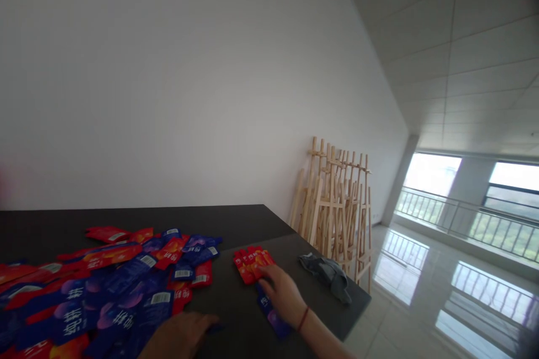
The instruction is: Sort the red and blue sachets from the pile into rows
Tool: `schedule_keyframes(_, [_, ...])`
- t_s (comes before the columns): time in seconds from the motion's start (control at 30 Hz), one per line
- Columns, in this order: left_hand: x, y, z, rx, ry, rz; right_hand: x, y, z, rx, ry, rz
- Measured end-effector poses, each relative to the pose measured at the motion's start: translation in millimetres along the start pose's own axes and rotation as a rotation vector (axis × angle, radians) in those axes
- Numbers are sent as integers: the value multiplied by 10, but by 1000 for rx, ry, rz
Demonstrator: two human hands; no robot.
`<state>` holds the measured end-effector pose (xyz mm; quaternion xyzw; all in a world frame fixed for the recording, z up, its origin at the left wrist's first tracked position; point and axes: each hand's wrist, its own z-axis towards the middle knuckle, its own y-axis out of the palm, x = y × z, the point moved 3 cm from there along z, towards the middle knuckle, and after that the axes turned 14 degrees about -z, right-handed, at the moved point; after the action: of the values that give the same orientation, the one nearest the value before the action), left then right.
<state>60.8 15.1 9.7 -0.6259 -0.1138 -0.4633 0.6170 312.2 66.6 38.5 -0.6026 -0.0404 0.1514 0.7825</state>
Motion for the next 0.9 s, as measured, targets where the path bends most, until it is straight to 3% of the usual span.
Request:
schedule_keyframes(0.1, [-53, -179, 38, 225, -139, -390, -644, 278, -248, -44, -112, 693])
schedule_keyframes(0.2, [-131, -181, 12, 293, -230, -759, -1128, 583, -374, -239, -138, 1095])
schedule_keyframes(0.27, [-199, -140, -37, 303, -237, -878, -1316, 686, -383, -305, -133, 1175])
schedule_keyframes(0.4, [-426, -113, -166, 379, -318, -788, -1425, 653, -358, -318, -81, 1092])
schedule_keyframes(0.53, [-630, -142, -233, 337, -380, -745, -1333, 643, -376, -393, 111, 891])
schedule_keyframes(0.63, [-724, -230, -234, 290, -333, -678, -1132, 607, -372, -281, 109, 726])
schedule_keyframes(0.8, [-754, -381, -225, 290, -263, -574, -422, 382, -360, -25, 126, 476])
schedule_keyframes(0.9, [-641, -373, -253, 257, -245, -489, -23, 315, -385, -76, 167, 308])
